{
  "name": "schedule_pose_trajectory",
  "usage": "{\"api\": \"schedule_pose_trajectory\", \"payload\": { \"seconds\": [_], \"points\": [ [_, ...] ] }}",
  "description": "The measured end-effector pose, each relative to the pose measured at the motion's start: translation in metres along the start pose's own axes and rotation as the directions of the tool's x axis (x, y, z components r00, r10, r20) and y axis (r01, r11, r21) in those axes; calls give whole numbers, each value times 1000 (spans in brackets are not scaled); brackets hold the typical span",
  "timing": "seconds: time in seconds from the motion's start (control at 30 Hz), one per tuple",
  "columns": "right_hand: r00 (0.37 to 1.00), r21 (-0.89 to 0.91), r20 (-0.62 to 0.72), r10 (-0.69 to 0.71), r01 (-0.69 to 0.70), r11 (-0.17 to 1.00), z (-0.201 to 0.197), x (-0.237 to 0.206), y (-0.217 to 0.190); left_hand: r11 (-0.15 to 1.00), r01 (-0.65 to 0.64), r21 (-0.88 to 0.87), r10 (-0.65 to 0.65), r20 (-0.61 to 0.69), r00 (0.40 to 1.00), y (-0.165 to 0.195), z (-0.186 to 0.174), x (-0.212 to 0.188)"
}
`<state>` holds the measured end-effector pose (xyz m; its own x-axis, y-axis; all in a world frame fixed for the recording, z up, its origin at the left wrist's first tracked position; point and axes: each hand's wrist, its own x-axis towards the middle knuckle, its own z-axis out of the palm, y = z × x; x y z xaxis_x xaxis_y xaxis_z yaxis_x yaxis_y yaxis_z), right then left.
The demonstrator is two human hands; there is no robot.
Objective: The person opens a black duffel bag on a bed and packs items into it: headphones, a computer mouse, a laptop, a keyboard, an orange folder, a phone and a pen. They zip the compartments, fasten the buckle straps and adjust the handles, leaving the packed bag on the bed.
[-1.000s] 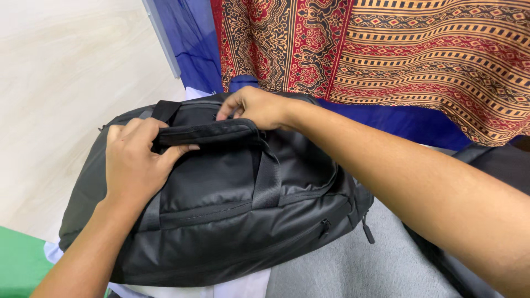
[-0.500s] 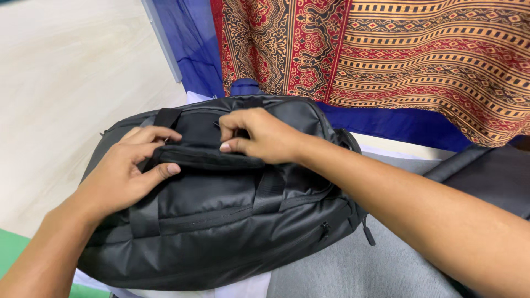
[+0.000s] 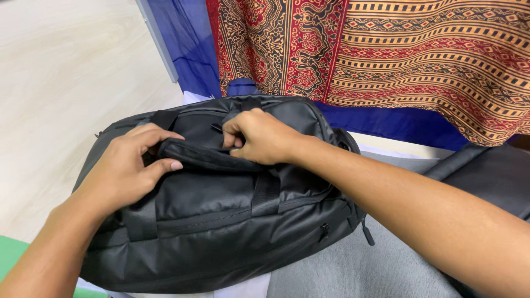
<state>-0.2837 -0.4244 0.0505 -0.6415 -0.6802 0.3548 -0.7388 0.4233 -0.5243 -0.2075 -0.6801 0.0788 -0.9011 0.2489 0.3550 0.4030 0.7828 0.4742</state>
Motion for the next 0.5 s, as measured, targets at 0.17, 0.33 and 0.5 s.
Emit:
{"api": "schedule_pose_trajectory", "payload": {
  "seconds": [0.17,0.33,0.5],
  "points": [
    [981,-125,-106,-163,150,981,3,1,-6,997,26,70,-19,-96,995,-3,3,-3],
    [983,-88,68,-173,178,980,3,-25,-17,995,-37,97,42,-44,998,-5,1,-23],
    [980,-221,175,-97,135,966,-2,-42,-30,985,-51,163,61,-53,997,4,-1,-22]
  ]
}}
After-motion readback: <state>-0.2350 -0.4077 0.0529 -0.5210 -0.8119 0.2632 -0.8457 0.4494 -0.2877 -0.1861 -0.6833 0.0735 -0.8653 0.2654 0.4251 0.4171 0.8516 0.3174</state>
